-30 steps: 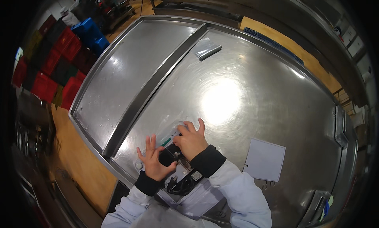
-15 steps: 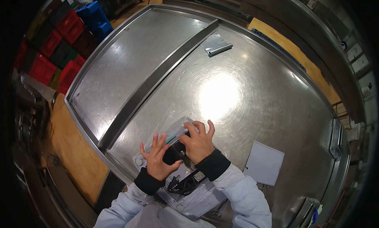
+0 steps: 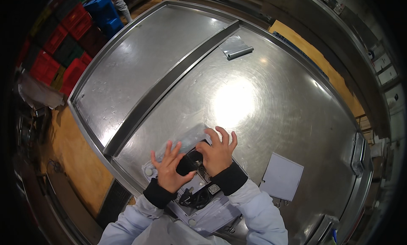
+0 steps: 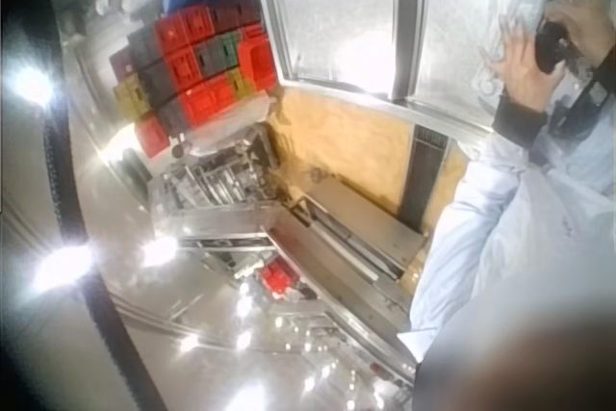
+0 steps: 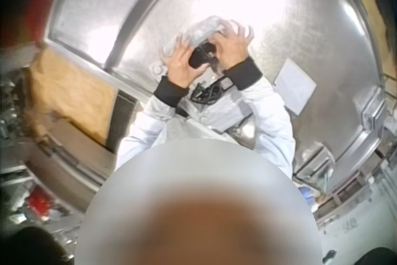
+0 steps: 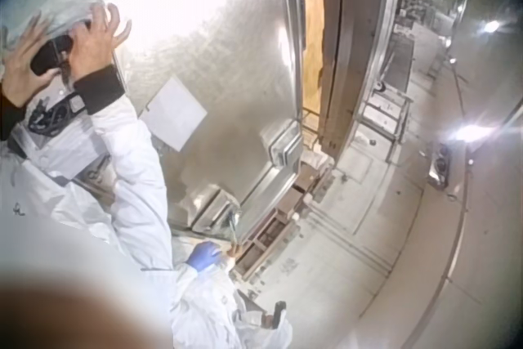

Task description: The person opens a plastic case on a stainless steel table, removes a digital scale, and then reassembles the case by placing internal components back inside. The person closes the case and places the scale on the table.

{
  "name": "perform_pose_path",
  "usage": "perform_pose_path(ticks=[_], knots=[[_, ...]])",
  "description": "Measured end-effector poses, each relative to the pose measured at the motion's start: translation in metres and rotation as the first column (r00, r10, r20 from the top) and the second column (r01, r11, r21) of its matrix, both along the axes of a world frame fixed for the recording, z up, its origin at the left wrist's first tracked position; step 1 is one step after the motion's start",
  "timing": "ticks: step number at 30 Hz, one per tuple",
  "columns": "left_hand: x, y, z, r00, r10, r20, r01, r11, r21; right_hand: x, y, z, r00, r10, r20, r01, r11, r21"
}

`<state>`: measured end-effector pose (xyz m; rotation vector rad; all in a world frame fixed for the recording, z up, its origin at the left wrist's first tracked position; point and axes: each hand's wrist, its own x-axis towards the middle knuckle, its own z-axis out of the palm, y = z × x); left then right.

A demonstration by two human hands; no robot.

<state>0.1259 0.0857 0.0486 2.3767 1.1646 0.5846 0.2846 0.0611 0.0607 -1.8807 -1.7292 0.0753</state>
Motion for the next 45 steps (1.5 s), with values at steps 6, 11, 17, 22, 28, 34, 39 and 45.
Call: perform_pose_path(ticks=[6, 11, 17, 22, 28, 34, 39, 45], knots=[[0.000, 0.000, -0.001, 1.000, -0.005, -0.014, 0.005, 1.000, -0.013, -0.005, 0.000, -0.006, 0.994, 0.014, 0.109, -0.019, 0.999, 0.040], [0.000, 0.000, -0.004, 1.000, -0.010, -0.007, 0.010, 1.000, -0.020, -0.003, 0.000, -0.006, 0.998, -0.063, 0.010, 0.063, 0.998, 0.006], [0.000, 0.000, -0.004, 1.000, -0.015, -0.019, 0.014, 0.999, -0.032, -0.005, -0.001, -0.006, 0.979, 0.047, 0.198, -0.056, 0.998, 0.040], [0.000, 0.000, -0.005, 1.000, -0.010, -0.010, 0.009, 0.999, -0.047, 0.001, -0.001, -0.004, 0.997, -0.028, 0.075, 0.028, 1.000, 0.008], [0.001, 0.000, -0.006, 1.000, -0.012, -0.019, 0.011, 0.999, -0.032, 0.000, -0.002, -0.004, 0.996, 0.027, 0.080, -0.025, 1.000, -0.015], [0.000, 0.000, -0.005, 0.999, -0.011, -0.030, 0.010, 0.999, -0.031, 0.001, -0.002, -0.005, 0.995, 0.045, 0.093, -0.044, 0.999, -0.006], [0.000, 0.000, -0.004, 0.999, -0.024, -0.027, 0.023, 1.000, -0.020, -0.003, 0.000, -0.007, 0.987, 0.047, 0.156, -0.049, 0.999, 0.011], [0.000, 0.001, -0.005, 1.000, -0.012, -0.021, 0.012, 0.999, -0.030, 0.003, 0.001, -0.003, 0.991, -0.017, 0.133, 0.017, 1.000, 0.004]])
